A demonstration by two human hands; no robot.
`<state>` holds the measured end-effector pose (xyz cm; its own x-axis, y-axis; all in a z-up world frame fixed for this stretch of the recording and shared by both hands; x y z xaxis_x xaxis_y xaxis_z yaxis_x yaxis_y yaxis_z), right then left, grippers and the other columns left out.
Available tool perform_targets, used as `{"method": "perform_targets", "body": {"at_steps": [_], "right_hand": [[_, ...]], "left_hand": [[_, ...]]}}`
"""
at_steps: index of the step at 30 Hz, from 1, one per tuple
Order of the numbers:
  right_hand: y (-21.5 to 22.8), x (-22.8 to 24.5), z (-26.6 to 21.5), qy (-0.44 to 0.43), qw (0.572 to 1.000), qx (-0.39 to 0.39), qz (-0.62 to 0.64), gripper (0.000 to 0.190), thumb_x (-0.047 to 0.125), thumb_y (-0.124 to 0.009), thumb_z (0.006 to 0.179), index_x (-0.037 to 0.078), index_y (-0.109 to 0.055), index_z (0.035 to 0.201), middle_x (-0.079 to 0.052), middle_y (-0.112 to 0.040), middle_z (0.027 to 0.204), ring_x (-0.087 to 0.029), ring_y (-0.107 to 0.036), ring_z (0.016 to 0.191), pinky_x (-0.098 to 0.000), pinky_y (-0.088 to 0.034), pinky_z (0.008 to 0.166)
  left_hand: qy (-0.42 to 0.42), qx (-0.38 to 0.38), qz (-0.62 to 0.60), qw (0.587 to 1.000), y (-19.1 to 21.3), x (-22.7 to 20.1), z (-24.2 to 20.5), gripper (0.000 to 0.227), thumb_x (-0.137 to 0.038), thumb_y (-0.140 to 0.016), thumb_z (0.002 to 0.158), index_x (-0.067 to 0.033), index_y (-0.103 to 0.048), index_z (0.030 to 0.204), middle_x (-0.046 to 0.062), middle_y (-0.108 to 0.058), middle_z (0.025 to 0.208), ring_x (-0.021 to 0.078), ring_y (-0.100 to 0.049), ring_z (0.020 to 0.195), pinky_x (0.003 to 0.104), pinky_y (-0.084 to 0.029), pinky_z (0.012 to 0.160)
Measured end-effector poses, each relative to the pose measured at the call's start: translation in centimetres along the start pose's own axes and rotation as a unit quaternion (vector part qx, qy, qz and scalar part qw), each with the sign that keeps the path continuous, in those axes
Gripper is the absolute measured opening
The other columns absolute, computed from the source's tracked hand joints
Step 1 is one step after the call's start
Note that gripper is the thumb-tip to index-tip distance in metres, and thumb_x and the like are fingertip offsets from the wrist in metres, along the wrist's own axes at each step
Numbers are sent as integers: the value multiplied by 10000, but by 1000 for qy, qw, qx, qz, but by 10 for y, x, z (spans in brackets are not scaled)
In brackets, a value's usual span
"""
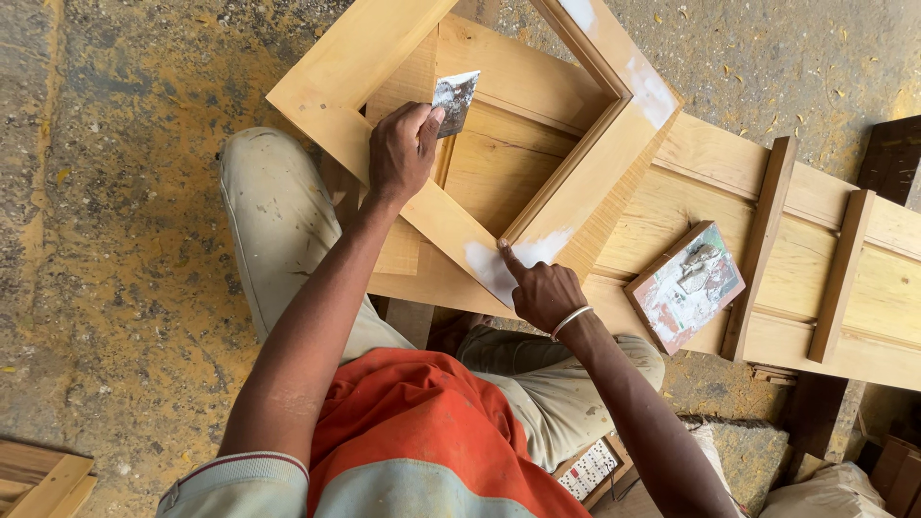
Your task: The person applies white filler paste to the joints and edges of a wooden frame using a small metal putty knife. They repeatedly scoop filler from a container and spread it along the frame's corners and edges, then smooth the surface.
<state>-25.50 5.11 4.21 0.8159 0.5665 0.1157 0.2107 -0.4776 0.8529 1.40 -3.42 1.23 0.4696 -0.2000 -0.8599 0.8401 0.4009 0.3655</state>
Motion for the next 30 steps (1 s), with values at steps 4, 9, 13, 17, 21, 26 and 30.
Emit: {"method": "perform_targets", "body": {"at_steps": [4,9,13,17,21,26,30], "right_hand": [[-4,-1,-2,29,998,-3,-48,731,113,-570,840,58,-410,1551,-199,-634,593,-342,-628,491,-488,-530,510],[19,-12,6,34,999,22,5,517,116,-576,814,215,-718,1301,-200,-639,668,-320,-628,522,-454,-534,602],[43,-19,10,-9,995,-56,87,500,116,-596,799,157,-714,1283,-203,-601,552,-369,-580,507,-490,-497,556],[40,-12,13,-21,994,-56,95,692,72,-572,738,138,-604,1427,-203,-580,521,-379,-570,481,-497,-491,542],[24,-12,13,9,990,-60,129,787,71,-556,750,151,-476,1529,-169,-585,506,-344,-597,477,-487,-506,540],[-4,-12,6,12,998,-2,-59,806,83,-567,860,76,-286,1615,-142,-620,560,-309,-609,443,-474,-494,477],[-11,-1,-4,35,993,23,-113,848,73,-556,867,20,-201,1635,-131,-628,547,-285,-606,433,-457,-492,463]], "left_hand": [[-1,-1,-4,1000,0,0,0,312,-221,-556,1098,17,-596,900,183,-637,832,402,-632,761,492,-474,664],[-6,-14,1,1000,2,-3,2,311,-216,-560,1089,11,-580,877,172,-648,844,395,-631,766,482,-484,672],[31,10,14,999,-4,1,2,322,-218,-581,1086,18,-576,867,178,-633,817,391,-622,739,486,-467,654],[18,9,11,1000,-4,-2,2,333,-226,-574,1092,15,-577,863,174,-633,813,388,-625,734,481,-470,648],[2,-5,2,1000,-1,-4,2,326,-247,-547,1094,0,-602,889,158,-650,820,370,-650,738,469,-489,645],[15,5,13,1000,-5,1,2,350,-263,-549,1103,3,-606,883,174,-637,813,383,-638,738,478,-474,638],[5,2,18,1000,-5,0,2,349,-262,-552,1102,4,-600,880,174,-630,807,386,-631,735,480,-472,642]]}}
Point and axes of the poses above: each hand's wrist, its own z-axis towards the middle knuckle, its own y-axis out of the back of the hand, x = y × z, the point moved 4 cm from there along z, towards the middle knuckle
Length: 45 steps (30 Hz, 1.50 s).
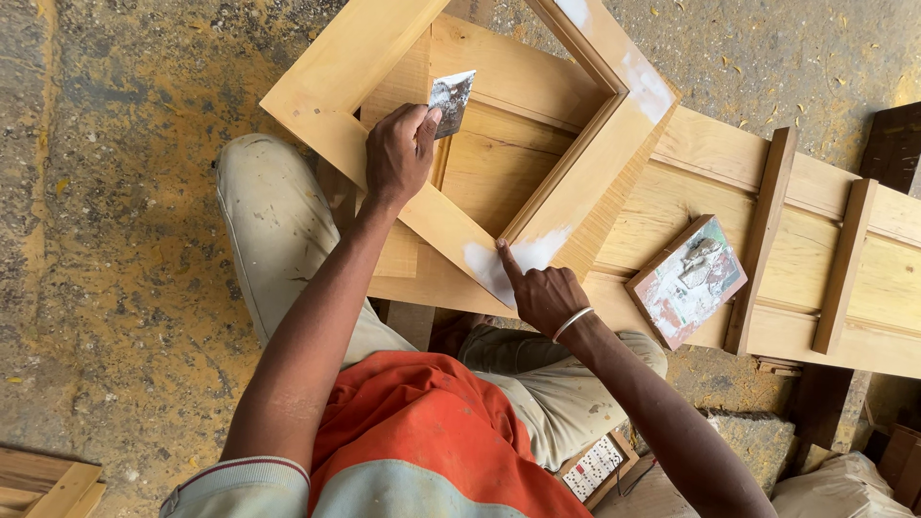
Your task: The person applies white filler paste to the joints and edges of a wooden frame using a small metal putty knife. They repeatedly scoop filler from a container and spread it along the frame's corners and edges, then smooth the surface.
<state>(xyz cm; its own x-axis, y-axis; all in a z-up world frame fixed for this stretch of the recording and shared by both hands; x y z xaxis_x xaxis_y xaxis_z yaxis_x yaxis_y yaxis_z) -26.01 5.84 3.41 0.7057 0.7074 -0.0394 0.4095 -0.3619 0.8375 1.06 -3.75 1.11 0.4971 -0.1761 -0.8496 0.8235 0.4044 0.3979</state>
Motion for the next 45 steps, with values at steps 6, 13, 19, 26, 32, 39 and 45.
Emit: {"method": "perform_targets", "body": {"at_steps": [6,13,19,26,32,39,45], "right_hand": [[19,-14,-3,-2,993,-29,114,629,119,-598,827,160,-563,1454,-178,-594,557,-319,-582,477,-460,-482,522],[27,-41,10,-67,913,-84,394,616,37,-620,795,103,-635,1407,-114,-410,496,-198,-378,440,-410,-387,486],[19,-23,21,-77,873,-22,481,754,-4,-571,740,101,-533,1485,-70,-436,461,-145,-365,411,-389,-394,471],[19,-1,-5,-70,920,-66,379,791,24,-565,714,104,-513,1499,-130,-389,430,-225,-343,365,-392,-393,472],[21,-18,-15,-85,910,-91,394,536,57,-623,794,131,-699,1320,-110,-500,535,-203,-415,429,-378,-422,486],[26,-34,-25,-111,856,-239,445,518,46,-626,842,75,-658,1358,-78,-618,613,-163,-538,495,-331,-476,536],[46,-27,-7,-126,865,-332,354,675,143,-703,910,143,-459,1540,-153,-666,1092,-227,-665,754,-374,-555,701]], "left_hand": [[-13,-5,-11,1000,2,-3,-1,324,-245,-561,1094,6,-603,893,175,-625,805,387,-625,727,474,-465,626],[-3,0,-6,1000,1,-1,0,336,-240,-570,1095,5,-579,865,172,-619,799,380,-614,714,477,-453,622],[5,4,-9,1000,2,-2,2,349,-252,-564,1098,6,-581,863,164,-618,788,364,-613,698,469,-452,615],[17,12,-8,1000,0,1,-2,362,-256,-563,1103,11,-577,859,163,-610,780,350,-612,686,464,-452,617],[-4,0,-5,1000,0,-2,-2,364,-246,-565,1107,10,-561,849,167,-608,787,371,-601,700,470,-447,630],[-21,0,-7,1000,0,-4,-2,372,-261,-568,1098,6,-558,839,168,-600,768,366,-594,681,469,-430,613],[6,75,-20,997,-2,-2,-2,506,-378,-576,1062,0,-506,733,160,-504,623,320,-524,561,437,-408,565]]}}
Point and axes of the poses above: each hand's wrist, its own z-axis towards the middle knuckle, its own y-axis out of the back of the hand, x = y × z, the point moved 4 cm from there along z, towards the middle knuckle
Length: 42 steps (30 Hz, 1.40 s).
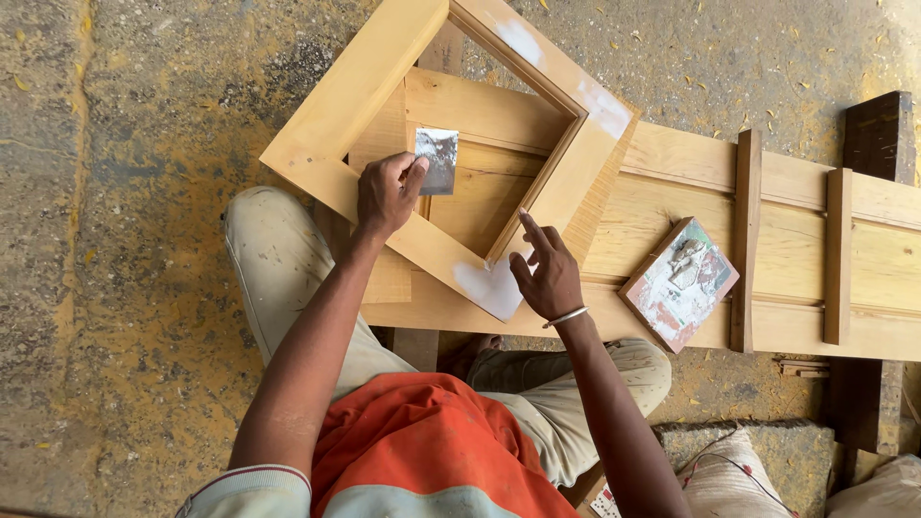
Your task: The person applies white filler paste to the joints and edges of a wooden frame using a small metal putty knife. They repeatedly scoop filler from a container and spread it along the frame's corners and edges, then smooth the surface.
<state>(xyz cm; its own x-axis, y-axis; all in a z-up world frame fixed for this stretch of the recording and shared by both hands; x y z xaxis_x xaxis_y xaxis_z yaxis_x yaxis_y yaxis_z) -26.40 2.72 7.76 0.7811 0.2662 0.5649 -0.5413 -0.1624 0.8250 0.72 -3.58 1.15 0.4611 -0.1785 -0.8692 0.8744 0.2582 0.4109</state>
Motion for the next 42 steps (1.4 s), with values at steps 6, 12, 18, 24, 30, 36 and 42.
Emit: {"method": "perform_targets", "body": {"at_steps": [6,12,18,24,30,36,42], "right_hand": [[-34,31,57,98,976,-18,-193,774,118,-629,905,256,-358,1617,-214,-449,1453,-347,-535,1122,-491,-430,932],[-71,38,92,103,953,-26,-285,802,117,-610,869,371,-367,1589,-200,-394,1519,-337,-499,1177,-562,-390,960],[-87,20,88,94,944,-3,-316,804,111,-606,855,353,-392,1592,-221,-368,1529,-365,-484,1183,-615,-373,937],[-81,15,89,104,939,4,-327,750,179,-632,841,312,-428,1551,-221,-332,1565,-368,-480,1171,-650,-361,941],[-38,-11,84,-70,965,5,-255,524,96,-621,784,189,-695,1294,-189,-605,1311,-303,-583,1117,-515,-443,909],[-21,-66,39,-244,914,209,248,317,66,-562,896,22,-789,1112,-37,-601,566,-101,-462,479,-286,-388,454],[-45,-80,4,-234,896,242,291,351,36,-568,886,-12,-788,1155,-15,-533,607,-81,-422,526,-281,-375,489]], "left_hand": [[20,65,-33,997,-6,12,-3,551,-440,-570,1025,-13,-489,687,135,-457,548,262,-480,495,417,-392,522],[15,91,-37,995,-5,19,-1,571,-466,-553,1032,3,-473,716,174,-412,581,263,-420,524,415,-380,546],[-14,104,-44,993,-4,20,-3,589,-516,-499,1065,-15,-513,755,147,-459,610,259,-465,558,421,-403,578],[17,139,-33,990,-2,21,-1,621,-540,-490,1054,-1,-497,745,184,-433,600,323,-466,562,445,-398,578],[-1,117,-17,993,-3,14,0,579,-502,-481,1061,-19,-530,746,176,-521,612,335,-551,575,462,-434,580],[0,88,4,996,-7,13,-1,528,-428,-495,1079,-19,-516,746,181,-533,622,361,-576,589,476,-444,596],[-23,77,4,997,-3,12,-1,517,-418,-501,1083,-21,-526,753,178,-533,632,368,-566,599,486,-440,598]]}}
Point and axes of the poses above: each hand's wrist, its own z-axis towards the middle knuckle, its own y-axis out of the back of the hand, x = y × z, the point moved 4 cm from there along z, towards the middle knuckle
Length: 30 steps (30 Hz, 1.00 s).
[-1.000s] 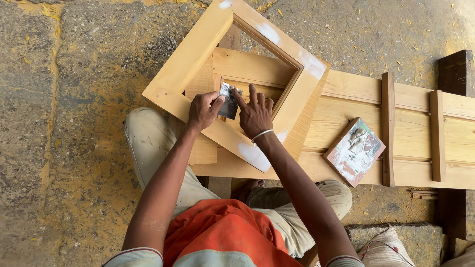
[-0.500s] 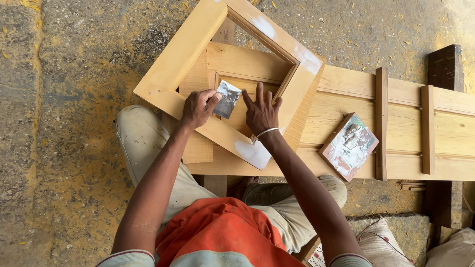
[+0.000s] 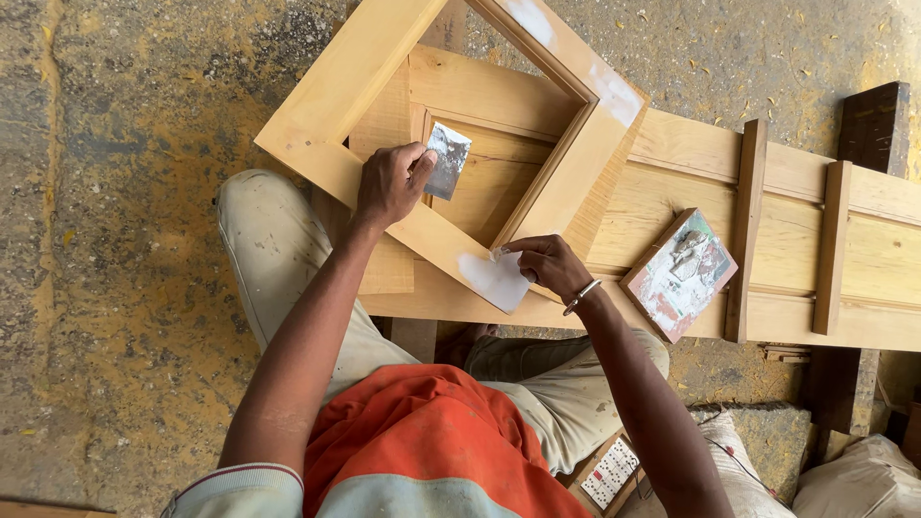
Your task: The person applies white filler paste to the joints and edges of a wooden frame using a small metal putty knife. They repeatedly scoop filler from a container and spread it along the frame's corners and edges, then smooth the surface.
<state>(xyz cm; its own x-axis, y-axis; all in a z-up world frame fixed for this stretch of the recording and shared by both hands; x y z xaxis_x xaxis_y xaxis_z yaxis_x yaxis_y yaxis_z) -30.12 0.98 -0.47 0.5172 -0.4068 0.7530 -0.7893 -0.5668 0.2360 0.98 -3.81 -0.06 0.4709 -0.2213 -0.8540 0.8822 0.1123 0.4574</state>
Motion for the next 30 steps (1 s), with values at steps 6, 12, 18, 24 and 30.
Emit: {"method": "perform_targets", "body": {"at_steps": [6,12,18,24,30], "right_hand": [[-13,23,-9,84,968,-34,-236,390,46,-558,860,85,-771,1184,-103,-626,618,-182,-509,520,-366,-477,532],[-34,57,-30,114,864,-66,-486,470,105,-560,824,240,-743,1235,-138,-745,818,-345,-672,695,-490,-528,597],[-41,73,-26,50,815,7,-577,521,93,-541,871,283,-681,1336,-159,-739,832,-328,-699,697,-468,-549,648],[-43,77,-12,-31,784,83,-615,674,-23,-513,845,286,-574,1442,-135,-771,888,-295,-761,725,-414,-588,676],[-40,76,12,33,827,49,-559,536,55,-598,836,262,-683,1323,-139,-762,991,-323,-731,834,-446,-585,733]], "left_hand": [[23,13,-8,1000,-1,-1,1,516,-425,-492,1079,-24,-536,757,174,-542,628,355,-578,592,475,-450,599],[1,5,-6,1000,1,-3,0,515,-415,-500,1085,-21,-535,756,169,-554,636,349,-584,599,477,-447,600],[9,10,-9,1000,1,-1,-2,517,-408,-506,1084,-13,-512,751,179,-518,624,353,-549,579,474,-431,591],[33,19,-3,999,-2,1,-1,553,-417,-522,1084,-4,-482,719,177,-489,595,338,-532,548,464,-421,569],[27,5,-18,999,-1,0,1,512,-414,-522,1071,-29,-523,734,147,-533,602,305,-571,556,443,-446,570]]}}
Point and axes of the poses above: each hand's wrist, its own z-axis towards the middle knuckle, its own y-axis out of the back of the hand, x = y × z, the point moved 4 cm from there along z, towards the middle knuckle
